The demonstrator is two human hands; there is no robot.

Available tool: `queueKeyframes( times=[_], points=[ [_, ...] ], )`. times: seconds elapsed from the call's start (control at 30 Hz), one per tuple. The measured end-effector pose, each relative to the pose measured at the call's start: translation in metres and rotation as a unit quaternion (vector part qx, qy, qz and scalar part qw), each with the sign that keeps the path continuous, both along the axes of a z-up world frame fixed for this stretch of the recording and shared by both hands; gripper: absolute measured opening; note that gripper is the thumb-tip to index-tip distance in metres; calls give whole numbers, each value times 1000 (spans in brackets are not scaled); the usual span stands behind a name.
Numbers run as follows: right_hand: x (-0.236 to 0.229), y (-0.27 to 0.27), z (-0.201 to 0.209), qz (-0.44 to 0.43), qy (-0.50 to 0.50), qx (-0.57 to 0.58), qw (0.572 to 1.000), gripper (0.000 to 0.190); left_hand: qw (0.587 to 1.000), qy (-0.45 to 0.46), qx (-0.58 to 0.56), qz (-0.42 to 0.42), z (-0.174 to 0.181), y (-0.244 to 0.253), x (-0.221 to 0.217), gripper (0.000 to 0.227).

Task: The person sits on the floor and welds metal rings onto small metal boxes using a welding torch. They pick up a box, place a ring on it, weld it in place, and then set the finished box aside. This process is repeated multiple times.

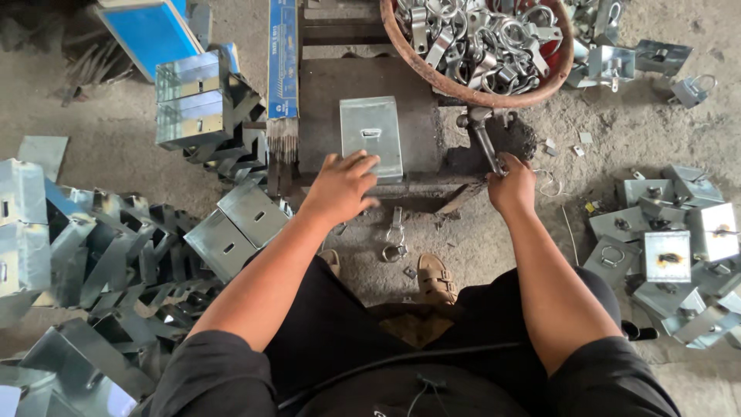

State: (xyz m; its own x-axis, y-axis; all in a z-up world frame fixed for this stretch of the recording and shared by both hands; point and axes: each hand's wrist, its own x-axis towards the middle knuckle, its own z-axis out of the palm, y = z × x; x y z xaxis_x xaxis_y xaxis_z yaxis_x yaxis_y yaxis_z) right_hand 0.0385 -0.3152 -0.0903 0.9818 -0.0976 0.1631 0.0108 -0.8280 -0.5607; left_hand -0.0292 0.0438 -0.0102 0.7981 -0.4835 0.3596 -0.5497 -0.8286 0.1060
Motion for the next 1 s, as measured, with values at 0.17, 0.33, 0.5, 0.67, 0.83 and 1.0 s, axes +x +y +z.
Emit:
queueKeyframes(
  times=[0.17,0.33,0.5,0.67,0.83,1.0],
  points=[
    [-13,9,52,-8,41,-51,998,67,971,-57,-204,109,-23,-1,38,30],
    [-59,-74,119,-21,100,18,995,59,875,165,-392,229,-27,-12,78,32],
    [-142,-221,104,-158,203,-67,964,61,839,38,-473,265,-45,-33,87,23],
    [-248,-288,22,-268,326,-59,905,82,883,-166,-392,198,-66,-30,99,13],
    [-302,-270,-41,-366,366,511,686,88,837,-69,-489,235,-70,-22,113,19],
    [-275,-260,-44,-251,139,657,697,54,857,-99,-452,227,-68,-25,108,19]
  ],
)
